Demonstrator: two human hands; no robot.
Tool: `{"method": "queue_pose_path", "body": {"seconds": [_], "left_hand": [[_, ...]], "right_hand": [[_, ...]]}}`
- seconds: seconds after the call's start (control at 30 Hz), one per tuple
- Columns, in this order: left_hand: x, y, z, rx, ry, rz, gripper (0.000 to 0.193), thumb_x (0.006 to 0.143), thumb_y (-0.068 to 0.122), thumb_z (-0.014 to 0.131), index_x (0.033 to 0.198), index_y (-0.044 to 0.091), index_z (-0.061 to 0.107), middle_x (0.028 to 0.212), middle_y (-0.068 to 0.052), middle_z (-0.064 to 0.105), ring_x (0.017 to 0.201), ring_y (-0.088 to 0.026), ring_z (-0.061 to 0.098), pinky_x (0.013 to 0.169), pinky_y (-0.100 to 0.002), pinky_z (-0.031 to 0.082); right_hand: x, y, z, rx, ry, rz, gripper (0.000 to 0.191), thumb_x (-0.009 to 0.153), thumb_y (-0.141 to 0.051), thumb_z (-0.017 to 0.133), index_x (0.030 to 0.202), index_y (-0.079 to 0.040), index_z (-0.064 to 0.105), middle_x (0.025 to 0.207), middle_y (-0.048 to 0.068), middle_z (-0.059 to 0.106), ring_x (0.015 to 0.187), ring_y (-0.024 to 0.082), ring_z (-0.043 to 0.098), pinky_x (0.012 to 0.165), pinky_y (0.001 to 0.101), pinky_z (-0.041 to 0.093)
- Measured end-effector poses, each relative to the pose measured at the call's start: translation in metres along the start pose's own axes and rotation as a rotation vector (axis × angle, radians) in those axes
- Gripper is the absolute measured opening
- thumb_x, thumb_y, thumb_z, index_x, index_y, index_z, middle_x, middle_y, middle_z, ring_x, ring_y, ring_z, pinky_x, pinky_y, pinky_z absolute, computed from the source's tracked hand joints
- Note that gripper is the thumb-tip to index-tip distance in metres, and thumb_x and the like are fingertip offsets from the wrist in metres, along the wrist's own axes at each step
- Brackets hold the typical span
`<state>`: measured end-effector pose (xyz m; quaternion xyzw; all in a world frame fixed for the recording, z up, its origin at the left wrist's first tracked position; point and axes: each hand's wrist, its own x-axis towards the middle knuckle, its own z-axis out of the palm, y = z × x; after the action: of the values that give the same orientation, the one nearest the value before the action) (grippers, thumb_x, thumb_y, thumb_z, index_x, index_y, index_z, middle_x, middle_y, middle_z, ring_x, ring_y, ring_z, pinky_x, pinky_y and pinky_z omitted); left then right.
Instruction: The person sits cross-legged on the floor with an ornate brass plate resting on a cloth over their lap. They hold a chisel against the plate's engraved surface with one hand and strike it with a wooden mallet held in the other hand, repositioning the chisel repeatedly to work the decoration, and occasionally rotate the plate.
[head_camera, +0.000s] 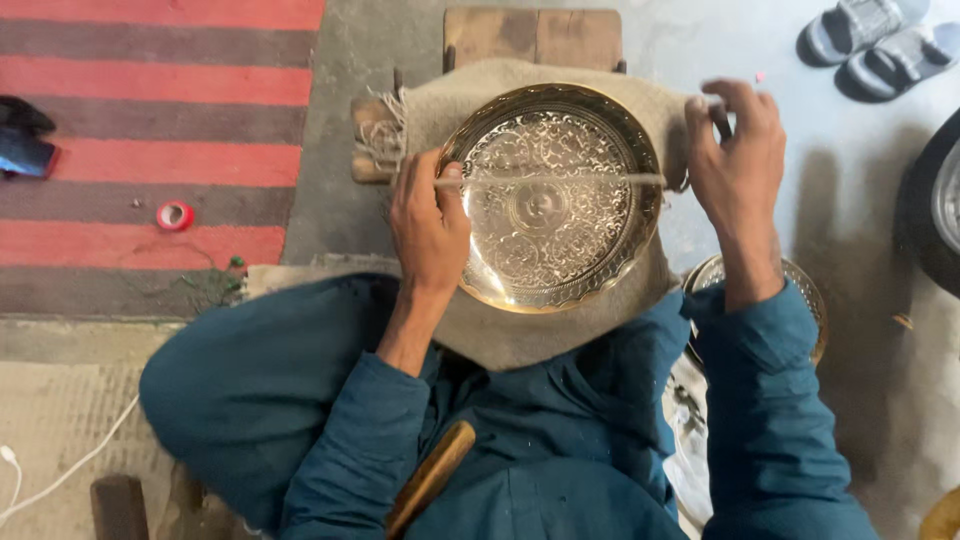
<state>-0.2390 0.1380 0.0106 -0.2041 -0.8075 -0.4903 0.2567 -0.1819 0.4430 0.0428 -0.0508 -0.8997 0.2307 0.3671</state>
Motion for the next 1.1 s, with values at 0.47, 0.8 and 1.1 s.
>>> {"method": "queue_pose_path", "body": {"seconds": [0.47,0.8,1.1], "left_hand": [[-0.014,0.005,-0.022,0.069,-0.081,-0.005,0.042,0.101,0.006,0.064,0.141,0.002,0.052,0.123,-0.019,0.064,0.115,-0.037,0.063,0.101,-0.047,0.049],[0.010,-0.013,-0.101,-0.165,-0.179,-0.139,0.069,0.097,0.017,0.065,0.159,0.005,0.036,0.151,-0.018,0.049,0.142,-0.032,0.047,0.119,-0.049,0.041],[0.042,-0.052,-0.041,-0.668,-0.140,-0.535,0.039,0.105,0.030,0.068,0.129,-0.001,0.061,0.115,-0.007,0.067,0.105,-0.014,0.059,0.092,-0.030,0.048]], "right_hand": [[-0.036,0.029,0.012,0.742,-0.609,0.616,0.058,0.098,-0.064,0.058,0.103,-0.006,0.058,0.078,-0.005,0.046,0.065,0.005,0.037,0.056,0.0229,0.032],[-0.043,0.032,0.014,0.683,-0.651,0.590,0.038,0.093,-0.037,0.067,0.112,-0.005,0.061,0.086,-0.005,0.056,0.071,0.004,0.048,0.059,0.0229,0.040],[-0.039,0.016,0.019,0.758,-0.587,0.684,0.042,0.090,-0.023,0.068,0.128,-0.007,0.059,0.110,0.000,0.067,0.093,0.008,0.065,0.080,0.0273,0.056]]}}
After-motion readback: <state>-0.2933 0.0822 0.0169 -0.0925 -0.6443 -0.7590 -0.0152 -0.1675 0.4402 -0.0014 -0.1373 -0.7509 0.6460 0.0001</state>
